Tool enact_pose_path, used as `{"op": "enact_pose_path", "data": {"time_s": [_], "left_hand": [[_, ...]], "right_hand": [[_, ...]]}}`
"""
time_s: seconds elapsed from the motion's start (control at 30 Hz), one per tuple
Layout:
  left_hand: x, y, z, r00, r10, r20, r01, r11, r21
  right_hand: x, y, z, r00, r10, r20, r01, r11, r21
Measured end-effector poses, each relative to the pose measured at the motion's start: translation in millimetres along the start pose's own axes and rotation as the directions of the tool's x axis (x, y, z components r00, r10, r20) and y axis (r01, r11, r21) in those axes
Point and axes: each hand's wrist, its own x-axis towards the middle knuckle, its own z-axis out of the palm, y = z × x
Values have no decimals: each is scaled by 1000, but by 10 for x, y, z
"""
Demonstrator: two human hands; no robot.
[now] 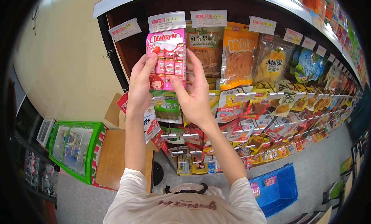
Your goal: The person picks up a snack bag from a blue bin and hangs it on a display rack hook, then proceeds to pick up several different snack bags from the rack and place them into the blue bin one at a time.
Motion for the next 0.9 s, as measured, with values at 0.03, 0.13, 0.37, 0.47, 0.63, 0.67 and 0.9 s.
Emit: {"op": "enact_pose_path", "data": {"time_s": [0.03, 0.13, 0.37, 0.47, 0.63, 0.67, 0.9], "left_hand": [[-32, -36, -1, 1000, -8, -9, 8, 1000, 4], [-125, -97, 48, 999, -22, -30, 22, 1000, 3], [-515, -338, 205, 996, -60, -67, 59, 998, -10], [-769, -448, 301, 991, -107, -78, 106, 994, -15], [-1170, -516, 470, 982, -191, -11, 191, 982, -8], [-1262, -520, 507, 979, -204, -1, 204, 979, 15], [-2184, -681, 566, 923, -383, -49, 386, 914, 125]], "right_hand": [[-27, -3, -13, 1000, 0, -1, 0, 1000, 3], [-141, 9, -70, 999, 44, -18, -44, 998, 39], [-514, 13, -309, 996, 94, 0, -93, 991, 98], [-731, -42, -434, 981, 195, -19, -190, 970, 151], [-1094, -119, -668, 961, 267, -74, -242, 939, 244], [-1185, -136, -719, 953, 297, -57, -273, 927, 258], [-2142, -113, -885, 924, 380, -31, -359, 895, 266]]}}
